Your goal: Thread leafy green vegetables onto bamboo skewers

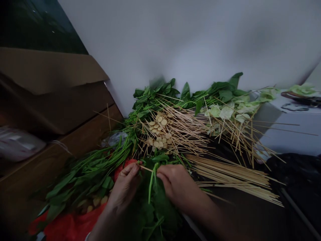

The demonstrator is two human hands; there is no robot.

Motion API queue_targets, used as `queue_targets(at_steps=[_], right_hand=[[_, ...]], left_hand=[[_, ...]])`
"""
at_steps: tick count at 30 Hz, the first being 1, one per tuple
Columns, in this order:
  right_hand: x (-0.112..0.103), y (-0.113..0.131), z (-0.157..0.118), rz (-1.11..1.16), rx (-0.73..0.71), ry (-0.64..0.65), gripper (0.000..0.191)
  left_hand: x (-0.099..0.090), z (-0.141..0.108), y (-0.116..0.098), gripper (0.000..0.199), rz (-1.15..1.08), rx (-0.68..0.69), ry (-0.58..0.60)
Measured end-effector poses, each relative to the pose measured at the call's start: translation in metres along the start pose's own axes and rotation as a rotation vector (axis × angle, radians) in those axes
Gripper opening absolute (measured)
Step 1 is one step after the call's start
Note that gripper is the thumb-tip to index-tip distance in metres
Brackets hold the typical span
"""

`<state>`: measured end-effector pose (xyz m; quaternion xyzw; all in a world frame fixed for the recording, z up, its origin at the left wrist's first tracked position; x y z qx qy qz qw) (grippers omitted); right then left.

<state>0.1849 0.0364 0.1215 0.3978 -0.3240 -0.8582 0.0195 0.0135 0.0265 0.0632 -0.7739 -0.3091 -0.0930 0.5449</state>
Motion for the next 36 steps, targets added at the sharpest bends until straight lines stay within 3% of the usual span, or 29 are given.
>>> queue_targets(at_steps=[8, 12, 15, 19, 21, 24, 29, 33, 36], right_hand=[[0.01, 0.006, 0.002, -0.111, -0.049, -0.046, 0.027], [-0.011, 0.001, 0.001, -0.109, -0.068, -0.1, 0.029], [-0.05, -0.006, -0.005, -0.256, -0.043, -0.235, 0.025], [-0.087, -0.007, -0.014, -0.463, -0.034, -0.336, 0.021], [-0.09, -0.007, -0.015, -0.473, -0.034, -0.339, 0.021], [-0.085, -0.007, -0.013, -0.456, -0.033, -0.329, 0.021], [-0.076, -0.009, -0.012, -0.459, -0.041, -0.298, 0.021], [-0.075, -0.01, -0.013, -0.436, -0.033, -0.289, 0.022], [-0.077, -0.009, -0.013, -0.423, -0.026, -0.298, 0.021]], left_hand=[[0.009, 0.0, 0.022, 0.027, 0.072, -0.075, 0.095], [0.01, 0.002, 0.016, 0.036, 0.154, -0.061, 0.114], [0.007, 0.002, 0.0, 0.038, 0.396, 0.065, 0.081], [0.011, -0.002, -0.001, 0.013, 0.887, 0.223, 0.16], [0.016, -0.006, 0.011, 0.009, 1.115, 0.277, 0.253], [0.024, -0.012, 0.026, 0.019, 1.386, 0.375, 0.343], [0.035, -0.02, 0.036, 0.03, 1.63, 0.488, 0.357], [0.037, -0.019, 0.031, 0.021, 1.622, 0.544, 0.318], [0.028, -0.014, 0.007, 0.016, 1.312, 0.478, 0.227]])
Point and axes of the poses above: each hand's wrist, its own z-axis towards the middle knuckle, its own x-axis out of the palm, y = z × x, the point moved 7 cm from there along z, towards the middle knuckle, and after that the axes turned 15 degrees about -x, right-handed, at the moved point
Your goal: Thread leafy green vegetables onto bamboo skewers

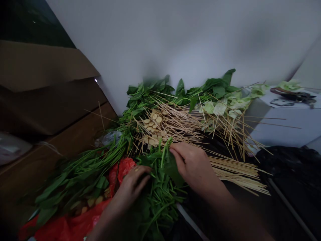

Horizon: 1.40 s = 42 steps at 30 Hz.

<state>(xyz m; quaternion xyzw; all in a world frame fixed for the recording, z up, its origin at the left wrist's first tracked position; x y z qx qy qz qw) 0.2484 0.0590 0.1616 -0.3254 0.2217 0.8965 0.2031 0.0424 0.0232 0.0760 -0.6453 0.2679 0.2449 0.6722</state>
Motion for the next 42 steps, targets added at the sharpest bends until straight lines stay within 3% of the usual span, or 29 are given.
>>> queue_targets(at_steps=[3, 5, 10, 15, 22, 32, 42], right_hand=[[0.001, 0.003, 0.001, 0.056, -0.001, 0.004, 0.02], [0.005, 0.007, 0.002, 0.117, -0.001, 0.023, 0.02], [0.027, 0.021, 0.001, 0.251, 0.009, 0.151, 0.025], [0.045, 0.029, -0.003, 0.288, 0.023, 0.227, 0.026], [0.054, 0.031, -0.006, 0.286, 0.0, 0.242, 0.029], [0.055, 0.033, -0.005, 0.272, 0.002, 0.255, 0.028], [0.064, 0.03, -0.007, 0.301, 0.016, 0.267, 0.029]], left_hand=[[-0.036, 0.004, 0.014, 0.016, -0.394, -0.169, -0.213], [-0.048, 0.004, 0.024, 0.026, -0.641, -0.279, -0.291], [-0.033, 0.01, 0.034, 0.042, -1.142, -0.442, -0.136], [-0.018, 0.013, 0.033, 0.04, -1.394, -0.492, 0.034], [-0.016, 0.013, 0.033, 0.044, -1.399, -0.495, 0.018], [-0.016, 0.009, 0.03, 0.03, -1.383, -0.52, 0.002], [-0.014, 0.002, 0.035, 0.044, -1.306, -0.593, -0.191]])
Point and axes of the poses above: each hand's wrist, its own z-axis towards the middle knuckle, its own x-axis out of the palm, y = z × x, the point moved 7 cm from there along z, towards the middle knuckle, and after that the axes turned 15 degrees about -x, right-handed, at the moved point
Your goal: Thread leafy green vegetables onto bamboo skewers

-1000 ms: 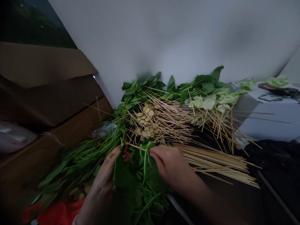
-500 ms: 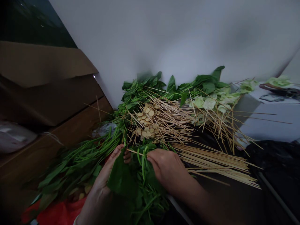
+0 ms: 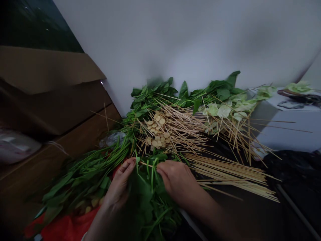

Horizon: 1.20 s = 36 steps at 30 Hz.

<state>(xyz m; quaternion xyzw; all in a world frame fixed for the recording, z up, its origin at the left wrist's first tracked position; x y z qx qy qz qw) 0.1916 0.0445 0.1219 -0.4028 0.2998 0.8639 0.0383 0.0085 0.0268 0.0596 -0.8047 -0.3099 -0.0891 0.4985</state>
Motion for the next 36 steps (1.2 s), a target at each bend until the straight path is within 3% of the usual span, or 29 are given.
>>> queue_targets(at_steps=[5, 10, 18, 21, 24, 27, 29, 33, 36], right_hand=[[0.002, 0.0, -0.001, 0.026, 0.017, 0.009, 0.028], [0.002, 0.002, -0.001, 0.056, 0.017, 0.004, 0.027], [0.008, 0.004, 0.002, 0.074, 0.017, -0.006, 0.025], [-0.008, 0.001, 0.002, 0.06, 0.007, -0.058, 0.025], [-0.042, -0.007, -0.001, -0.048, 0.005, -0.18, 0.021], [-0.082, -0.014, -0.011, -0.262, 0.019, -0.377, 0.016], [-0.099, -0.017, -0.017, -0.385, 0.027, -0.455, 0.015], [-0.108, -0.019, -0.02, -0.482, 0.023, -0.475, 0.016], [-0.104, -0.018, -0.018, -0.481, 0.01, -0.453, 0.016]], left_hand=[[-0.004, -0.001, -0.003, 0.042, 0.054, 0.0, -0.05], [-0.003, -0.002, -0.008, 0.032, 0.144, 0.02, -0.002], [0.01, -0.005, 0.004, 0.026, 0.253, 0.01, 0.091], [0.008, 0.0, -0.002, 0.033, 0.242, 0.039, 0.09], [-0.001, 0.008, -0.012, 0.042, 0.278, 0.136, 0.038], [-0.007, 0.012, -0.014, 0.034, 0.445, 0.24, -0.008], [-0.002, 0.013, -0.006, 0.026, 0.624, 0.266, 0.027], [0.015, 0.011, 0.012, 0.013, 0.996, 0.366, 0.138], [0.019, 0.009, 0.014, 0.014, 1.203, 0.45, 0.115]])
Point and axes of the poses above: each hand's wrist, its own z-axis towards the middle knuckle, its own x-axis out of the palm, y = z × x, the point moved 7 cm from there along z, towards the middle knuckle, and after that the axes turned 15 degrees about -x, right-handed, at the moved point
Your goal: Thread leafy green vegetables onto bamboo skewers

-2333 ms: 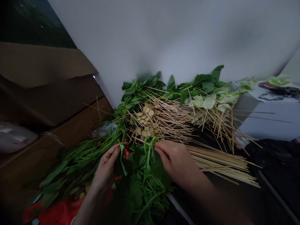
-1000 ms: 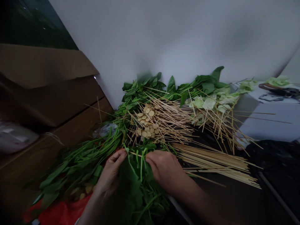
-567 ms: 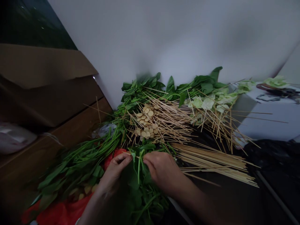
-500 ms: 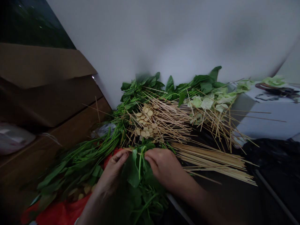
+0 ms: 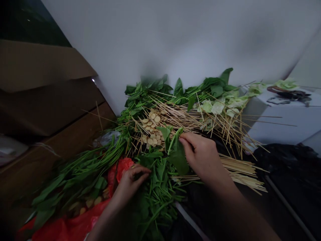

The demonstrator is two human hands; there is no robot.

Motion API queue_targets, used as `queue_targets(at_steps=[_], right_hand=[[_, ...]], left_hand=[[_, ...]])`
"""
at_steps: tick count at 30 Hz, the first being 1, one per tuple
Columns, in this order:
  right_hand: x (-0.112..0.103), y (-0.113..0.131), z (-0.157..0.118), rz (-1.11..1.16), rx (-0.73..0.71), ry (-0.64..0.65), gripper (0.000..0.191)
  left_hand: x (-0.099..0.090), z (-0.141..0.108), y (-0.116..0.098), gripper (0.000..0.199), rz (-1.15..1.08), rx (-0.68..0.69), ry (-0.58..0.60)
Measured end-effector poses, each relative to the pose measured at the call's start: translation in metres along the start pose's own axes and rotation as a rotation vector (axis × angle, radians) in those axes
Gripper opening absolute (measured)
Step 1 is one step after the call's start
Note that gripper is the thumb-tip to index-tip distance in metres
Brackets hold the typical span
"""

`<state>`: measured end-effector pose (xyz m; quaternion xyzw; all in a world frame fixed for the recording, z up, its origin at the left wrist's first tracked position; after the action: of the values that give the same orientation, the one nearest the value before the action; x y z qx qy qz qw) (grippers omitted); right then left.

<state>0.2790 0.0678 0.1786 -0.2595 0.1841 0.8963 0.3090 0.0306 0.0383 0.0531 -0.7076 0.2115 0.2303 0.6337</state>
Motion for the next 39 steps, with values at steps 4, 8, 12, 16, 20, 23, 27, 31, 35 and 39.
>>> queue_targets(at_steps=[4, 8, 12, 16, 20, 23, 27, 31, 35, 39], right_hand=[[0.005, 0.002, -0.001, 0.025, -0.004, 0.024, 0.017], [0.01, 0.002, -0.002, 0.057, 0.021, 0.071, 0.018], [0.013, 0.003, -0.002, 0.075, 0.042, 0.11, 0.02], [0.013, 0.005, -0.001, 0.07, 0.048, 0.119, 0.02], [0.014, 0.006, -0.001, 0.074, 0.029, 0.114, 0.019], [0.014, 0.005, -0.001, 0.07, 0.025, 0.114, 0.018], [0.013, 0.005, -0.001, 0.07, 0.028, 0.118, 0.018], [0.013, 0.005, -0.001, 0.091, 0.039, 0.112, 0.019], [0.014, 0.007, -0.002, 0.119, 0.029, 0.108, 0.019], [0.02, 0.013, -0.002, 0.253, 0.051, 0.15, 0.019]], left_hand=[[0.003, -0.005, -0.005, 0.014, 0.158, 0.064, 0.096], [0.014, -0.018, -0.016, 0.019, 0.253, 0.162, 0.238], [0.025, -0.026, -0.031, 0.018, 0.243, 0.223, 0.247], [0.048, -0.035, -0.044, 0.029, 0.322, 0.306, 0.272], [0.059, -0.037, -0.047, 0.022, 0.319, 0.333, 0.205], [0.043, -0.031, -0.048, 0.013, 0.055, 0.306, 0.141], [-0.005, -0.014, -0.033, 0.009, -0.539, 0.132, -0.005], [-0.04, -0.003, -0.009, 0.019, -1.148, -0.055, -0.135], [-0.049, -0.001, -0.006, 0.027, -1.291, -0.072, -0.18], [-0.038, 0.001, -0.002, 0.036, -1.266, -0.195, -0.172]])
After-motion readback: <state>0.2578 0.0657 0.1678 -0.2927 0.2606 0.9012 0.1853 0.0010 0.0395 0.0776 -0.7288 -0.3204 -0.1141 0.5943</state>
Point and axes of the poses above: each hand's wrist, its own z-axis towards the middle knuckle, its own x-axis out of the palm, y = z × x, the point moved 7 cm from there along z, towards the middle knuckle, and after that the axes turned 15 degrees about -x, right-handed, at the moved point
